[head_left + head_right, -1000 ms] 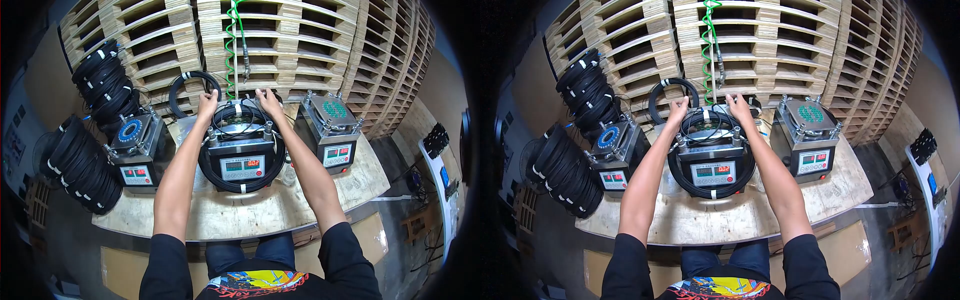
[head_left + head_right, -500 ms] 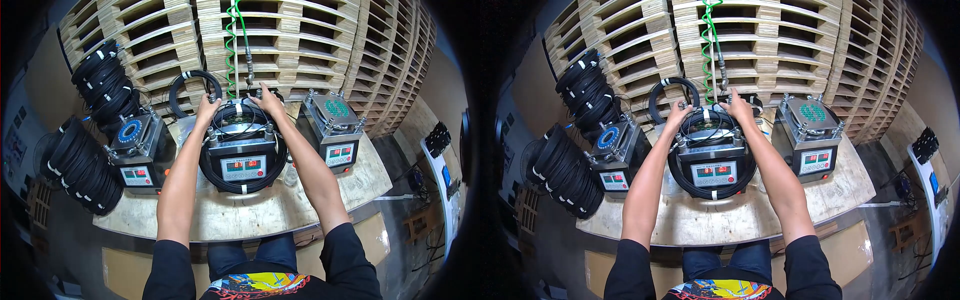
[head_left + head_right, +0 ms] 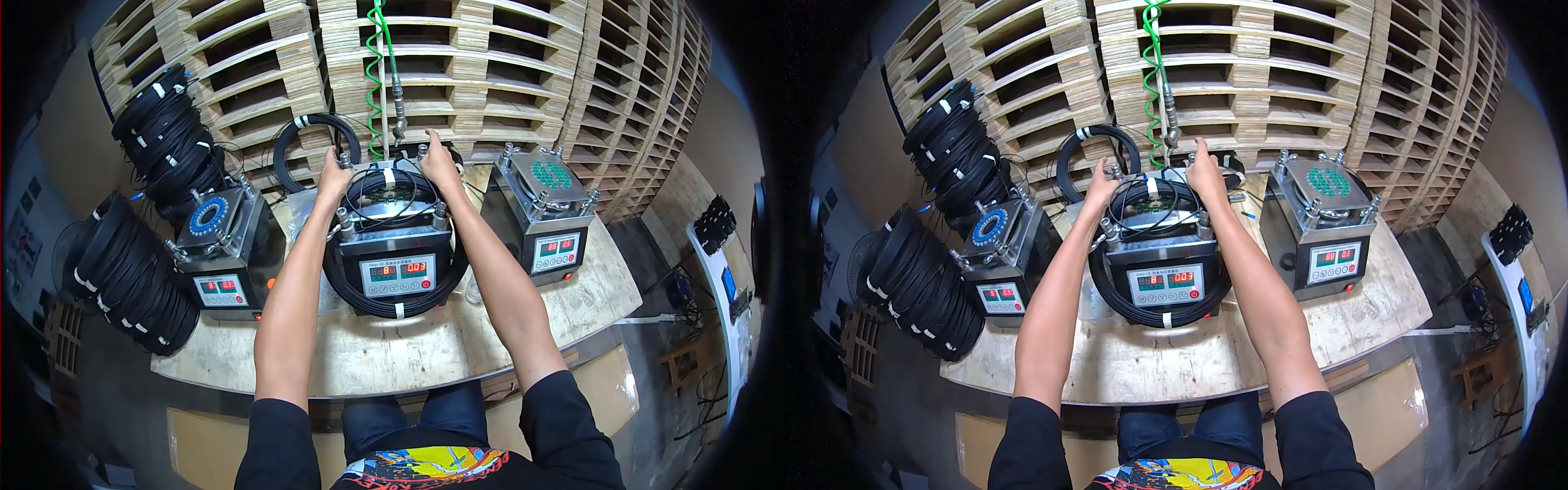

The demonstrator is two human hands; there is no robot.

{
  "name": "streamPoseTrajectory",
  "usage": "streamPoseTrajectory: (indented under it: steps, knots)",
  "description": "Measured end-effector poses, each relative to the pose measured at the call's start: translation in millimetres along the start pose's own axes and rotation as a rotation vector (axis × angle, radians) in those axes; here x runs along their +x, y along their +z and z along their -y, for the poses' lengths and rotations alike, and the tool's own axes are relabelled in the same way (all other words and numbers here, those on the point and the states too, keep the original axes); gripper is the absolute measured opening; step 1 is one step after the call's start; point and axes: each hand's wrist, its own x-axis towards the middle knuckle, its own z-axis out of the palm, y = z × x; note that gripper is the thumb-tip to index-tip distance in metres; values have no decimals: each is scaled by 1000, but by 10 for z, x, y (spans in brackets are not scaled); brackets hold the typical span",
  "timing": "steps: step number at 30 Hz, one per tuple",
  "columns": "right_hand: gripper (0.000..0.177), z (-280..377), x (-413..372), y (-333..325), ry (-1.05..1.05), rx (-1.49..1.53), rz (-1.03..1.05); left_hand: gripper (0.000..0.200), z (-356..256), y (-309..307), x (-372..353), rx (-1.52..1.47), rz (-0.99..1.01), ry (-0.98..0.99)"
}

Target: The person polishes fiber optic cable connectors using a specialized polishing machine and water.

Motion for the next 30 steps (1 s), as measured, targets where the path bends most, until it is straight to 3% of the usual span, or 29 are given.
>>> streamPoseTrajectory:
  steps: [2,4,5,9,15,17,19,21,25,27,30]
  knots:
    - [67,29,-17,-46,-20,-7,-13,70,188,26,136,68,-50,116]
    - [66,174,-87,-176,163,-64,103,67,285,8,247,55,15,40]
    - [66,183,-82,-181,160,-63,103,64,330,6,299,40,78,-33]
    - [65,75,-3,-111,111,-87,149,62,346,34,291,-7,53,23]
    - [64,18,45,-44,111,24,145,64,259,15,212,-69,105,-58]
    - [58,13,28,-54,23,12,81,66,169,10,155,110,10,3]
    - [56,25,23,-73,32,22,76,66,162,23,123,81,-5,0]
    - [54,55,14,-70,40,34,72,64,194,31,133,199,-150,164]
    - [50,102,-30,-120,94,64,60,63,181,15,140,170,-108,168]
    - [51,110,-47,-132,105,52,78,61,178,-11,161,77,15,84]
    - [47,75,-54,-114,92,-52,60,59,180,36,158,37,-54,84]
